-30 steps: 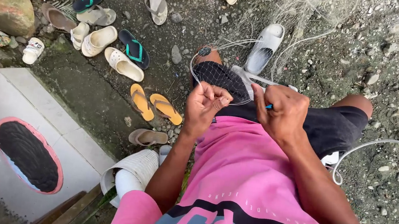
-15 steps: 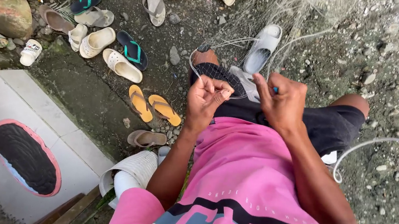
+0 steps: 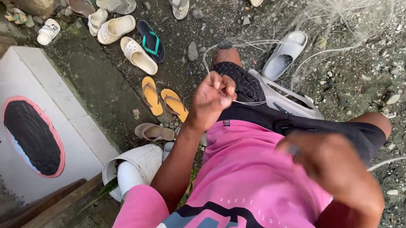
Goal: Repairing a fishing net by tying knots and threading line using a small blue tool.
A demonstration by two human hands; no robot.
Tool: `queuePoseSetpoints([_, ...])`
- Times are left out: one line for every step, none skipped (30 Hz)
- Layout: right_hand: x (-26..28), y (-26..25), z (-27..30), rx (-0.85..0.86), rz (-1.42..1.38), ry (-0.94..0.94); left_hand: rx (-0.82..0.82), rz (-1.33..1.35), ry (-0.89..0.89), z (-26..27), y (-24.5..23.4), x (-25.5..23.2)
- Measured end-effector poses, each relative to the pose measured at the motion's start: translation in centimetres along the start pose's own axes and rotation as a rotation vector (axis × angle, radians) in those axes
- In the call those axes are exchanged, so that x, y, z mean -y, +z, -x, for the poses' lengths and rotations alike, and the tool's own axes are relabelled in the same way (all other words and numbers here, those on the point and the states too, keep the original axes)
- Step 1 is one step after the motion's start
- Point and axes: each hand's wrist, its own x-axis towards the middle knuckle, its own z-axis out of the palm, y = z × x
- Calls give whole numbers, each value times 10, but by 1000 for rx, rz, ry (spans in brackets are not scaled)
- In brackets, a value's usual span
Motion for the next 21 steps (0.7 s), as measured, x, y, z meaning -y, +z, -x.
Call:
queuePoseSetpoints([14, 6, -8, 6, 0, -2, -5, 0, 4, 1, 1, 0])
queuePoseSetpoints([30, 13, -14, 68, -115, -207, -19, -159, 16, 5, 3, 0])
queuePoseSetpoints([45, 21, -19, 130, -231, -411, -33, -318, 28, 9, 6, 1])
queuePoseSetpoints([53, 30, -24, 126, -231, -404, -29, -314, 23, 11, 10, 0])
queuePoseSetpoints([61, 40, -29, 186, -133, -451, -33, -403, 56, 12, 15, -1])
queuePoseSetpoints([68, 48, -35, 246, -29, -501, -34, -495, 97, 12, 19, -3])
queuePoseSetpoints([65, 49, -36, 243, -23, -499, -28, -493, 99, 9, 22, -3])
queuePoseSetpoints([62, 51, -37, 291, 21, -487, -23, -457, 132, 8, 24, -4])
queuePoseSetpoints([59, 53, -38, 339, 66, -474, -19, -421, 164, 8, 26, -6])
queuePoseSetpoints([51, 45, -38, 341, 71, -479, -19, -422, 171, 7, 26, -7])
queuePoseSetpoints([43, 36, -38, 80, -4, -364, -84, -372, 152, 7, 26, -8])
queuePoseSetpoints([35, 27, -37, -179, -80, -243, -149, -317, 130, 6, 26, -7])
queuePoseSetpoints([29, 22, -38, -176, -77, -245, -150, -315, 135, 6, 28, -11])
queuePoseSetpoints([23, 17, -39, -382, 114, -87, -146, -281, 137, 4, 30, -14])
queuePoseSetpoints([17, 11, -39, -586, 306, 73, -142, -248, 139, 3, 32, -16])
queuePoseSetpoints([14, 10, -41, -596, 310, 69, -132, -250, 144, 0, 32, -17])
queuePoseSetpoints([11, 9, -42, -697, 344, -1, -128, -244, 140, -2, 33, -18])
queuePoseSetpoints([9, 10, -41, -791, 374, -64, -131, -235, 128, -1, 34, -17])
queuePoseSetpoints([9, 11, -43, -796, 374, -60, -125, -235, 124, -1, 36, -19])
queuePoseSetpoints([10, 12, -47, -771, 388, -141, -97, -333, 145, -3, 38, -21])
queuePoseSetpoints([10, 12, -51, -746, 401, -222, -68, -431, 166, -4, 40, -23])
